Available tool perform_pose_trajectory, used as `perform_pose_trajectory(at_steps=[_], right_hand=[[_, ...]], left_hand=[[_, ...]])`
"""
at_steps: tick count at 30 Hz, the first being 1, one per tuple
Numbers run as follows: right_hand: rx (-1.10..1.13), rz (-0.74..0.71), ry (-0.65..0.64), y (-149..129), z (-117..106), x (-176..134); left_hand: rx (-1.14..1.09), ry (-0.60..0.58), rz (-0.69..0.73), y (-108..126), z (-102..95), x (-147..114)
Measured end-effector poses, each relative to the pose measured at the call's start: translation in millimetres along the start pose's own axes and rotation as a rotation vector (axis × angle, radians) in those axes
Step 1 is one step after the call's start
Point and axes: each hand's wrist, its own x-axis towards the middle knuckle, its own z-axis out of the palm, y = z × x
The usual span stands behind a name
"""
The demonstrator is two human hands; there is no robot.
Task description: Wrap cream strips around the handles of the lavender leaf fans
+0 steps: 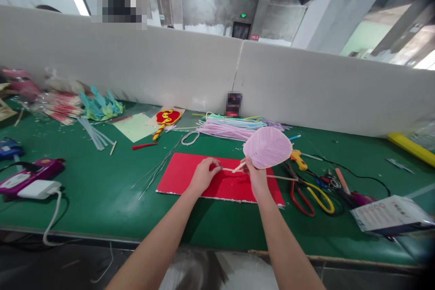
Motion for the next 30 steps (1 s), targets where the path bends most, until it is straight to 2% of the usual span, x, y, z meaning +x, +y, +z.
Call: perform_pose_trajectory(at_steps=[3,6,10,14,18,23,26,30], right_hand=[[0.008,-0.041,0.014,0.6,-0.2,1.7],[-0.027,-0.049,-0.055,-1.8,1.6,-0.8],[-0.108,-0.007,-0.113,-7.5,5.7,-8.3],[-0.099,0.019,-0.145,-11.1,9.1,-13.4],[-0.006,-0.006,-0.14,-13.8,8.5,-13.0],[0.338,-0.006,-0.122,-18.5,1.4,-7.9],[0.472,0.049,-0.162,-20.4,-3.0,-6.0],[0.448,0.096,-0.246,-20.3,-5.3,-7.1]], left_hand=[[-0.274,-0.053,-0.089,7.1,0.3,-0.2],[-0.49,-0.08,-0.131,11.6,0.5,1.0],[-0.633,-0.06,-0.195,13.2,-1.2,2.6],[-0.689,-0.056,-0.229,13.5,-1.6,1.9],[-0.734,0.076,-0.254,15.0,-3.4,2.2],[-1.008,0.182,-0.337,13.9,-7.5,4.2],[-0.999,0.138,-0.382,11.6,-6.4,4.3],[-0.875,-0.012,-0.393,7.0,-0.5,3.6]])
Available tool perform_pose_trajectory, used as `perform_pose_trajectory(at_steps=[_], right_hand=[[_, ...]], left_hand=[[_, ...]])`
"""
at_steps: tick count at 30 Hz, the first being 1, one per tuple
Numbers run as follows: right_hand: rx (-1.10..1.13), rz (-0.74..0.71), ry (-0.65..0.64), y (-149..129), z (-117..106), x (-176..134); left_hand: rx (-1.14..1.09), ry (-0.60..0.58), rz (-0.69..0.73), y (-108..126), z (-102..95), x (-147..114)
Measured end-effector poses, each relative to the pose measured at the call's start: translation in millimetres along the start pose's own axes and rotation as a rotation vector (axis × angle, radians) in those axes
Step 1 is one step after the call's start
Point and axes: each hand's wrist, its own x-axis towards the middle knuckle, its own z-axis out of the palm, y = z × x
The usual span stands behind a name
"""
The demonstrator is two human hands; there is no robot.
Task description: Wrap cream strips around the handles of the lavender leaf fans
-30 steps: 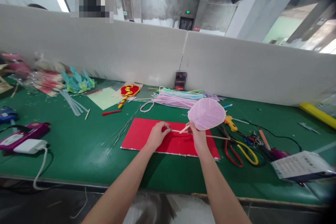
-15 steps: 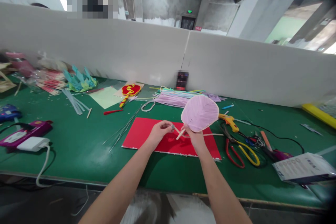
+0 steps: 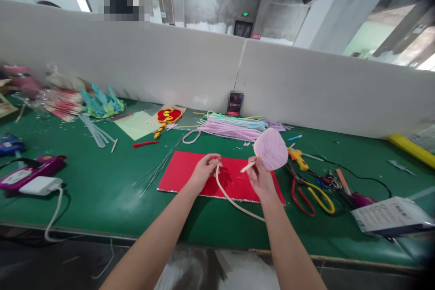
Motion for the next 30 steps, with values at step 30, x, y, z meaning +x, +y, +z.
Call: perform_pose_trajectory(at_steps=[30], right_hand=[[-0.119,0.148,-0.258,-5.4,21.3,-15.2]], left_hand=[[0.22,-0.444,-0.029,-6.8,8.5,-9.5]])
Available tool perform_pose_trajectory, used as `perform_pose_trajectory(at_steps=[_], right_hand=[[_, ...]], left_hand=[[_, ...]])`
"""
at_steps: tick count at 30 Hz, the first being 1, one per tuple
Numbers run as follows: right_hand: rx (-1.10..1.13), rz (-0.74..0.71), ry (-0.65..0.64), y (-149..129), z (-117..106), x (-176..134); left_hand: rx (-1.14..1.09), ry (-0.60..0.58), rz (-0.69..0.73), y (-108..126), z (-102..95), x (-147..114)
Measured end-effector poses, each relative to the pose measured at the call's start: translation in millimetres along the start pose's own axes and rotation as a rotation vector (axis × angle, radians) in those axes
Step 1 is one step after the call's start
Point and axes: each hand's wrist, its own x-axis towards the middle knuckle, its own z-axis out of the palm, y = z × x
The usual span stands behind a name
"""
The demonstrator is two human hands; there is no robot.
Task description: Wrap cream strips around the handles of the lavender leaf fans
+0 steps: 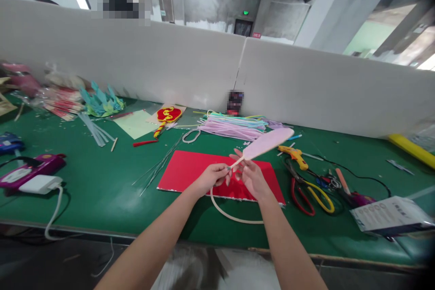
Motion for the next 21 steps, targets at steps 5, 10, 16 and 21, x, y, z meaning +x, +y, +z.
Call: perform_pose_trajectory(at_steps=[5,10,16,21], right_hand=[[0.048,0.011,-0.059,1.0,-5.3,-1.8],[-0.027,0.041,0.033,8.8,-11.9,1.2],[0.02,-0.027,0.157,8.3,-7.1,3.9],[0.027,-0.078,0.284,6.6,-6.4,8.9]], left_hand=[[-0.252,-0.112,-0.101,7.1,-1.3,-5.6],[-0.223,-0.155,-0.17,13.4,1.5,-11.5],[-0.163,-0.196,-0.178,13.9,2.5,-12.2],[-0.09,-0.102,-0.174,12.0,3.5,-8.6]])
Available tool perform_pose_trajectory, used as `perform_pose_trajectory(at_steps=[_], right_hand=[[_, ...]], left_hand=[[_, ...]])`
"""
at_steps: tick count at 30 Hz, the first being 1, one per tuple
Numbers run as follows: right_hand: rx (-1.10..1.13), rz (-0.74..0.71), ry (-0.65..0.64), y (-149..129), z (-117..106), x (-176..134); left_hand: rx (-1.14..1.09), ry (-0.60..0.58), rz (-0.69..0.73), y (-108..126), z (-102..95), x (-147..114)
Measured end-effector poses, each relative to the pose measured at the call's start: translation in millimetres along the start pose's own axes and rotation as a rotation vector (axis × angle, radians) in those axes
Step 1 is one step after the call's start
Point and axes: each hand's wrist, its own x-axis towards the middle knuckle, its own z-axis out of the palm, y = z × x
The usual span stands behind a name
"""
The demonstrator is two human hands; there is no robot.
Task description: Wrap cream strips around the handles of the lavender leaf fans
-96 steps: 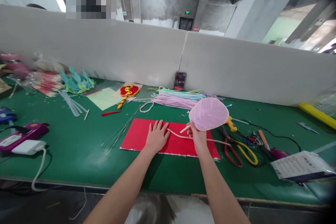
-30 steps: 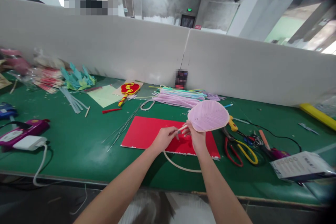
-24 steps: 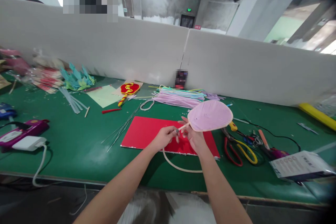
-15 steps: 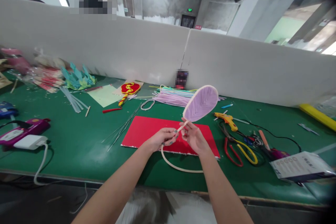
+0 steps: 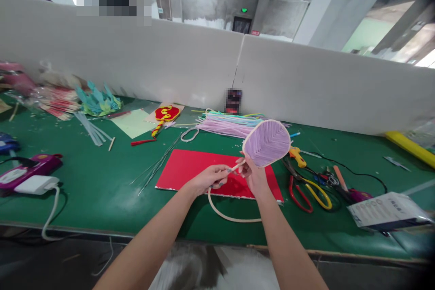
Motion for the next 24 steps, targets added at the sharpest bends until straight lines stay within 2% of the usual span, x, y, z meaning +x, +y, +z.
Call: perform_pose_trajectory(at_steps=[3,6,13,19,24], right_hand=[[-0.009,-0.031,0.049,1.4,0.0,2.1],[-0.058,-0.024,0.025,3.7,1.6,1.0],[-0.099,0.023,-0.114,4.4,0.7,-2.5],[-0.03,-0.007,-0.035,3.8,-3.7,1.2],[-0.056,-0.03,-0.024,5.2,-1.9,2.2]], left_hand=[[0.102,0.075,0.063,-2.8,-0.1,4.1],[0.217,0.128,0.143,-5.4,0.3,7.5],[0.249,0.035,0.17,-3.6,1.1,6.9],[0.265,0.055,0.188,-4.7,0.7,5.4],[0.289,0.071,0.182,-4.6,0.7,5.2]])
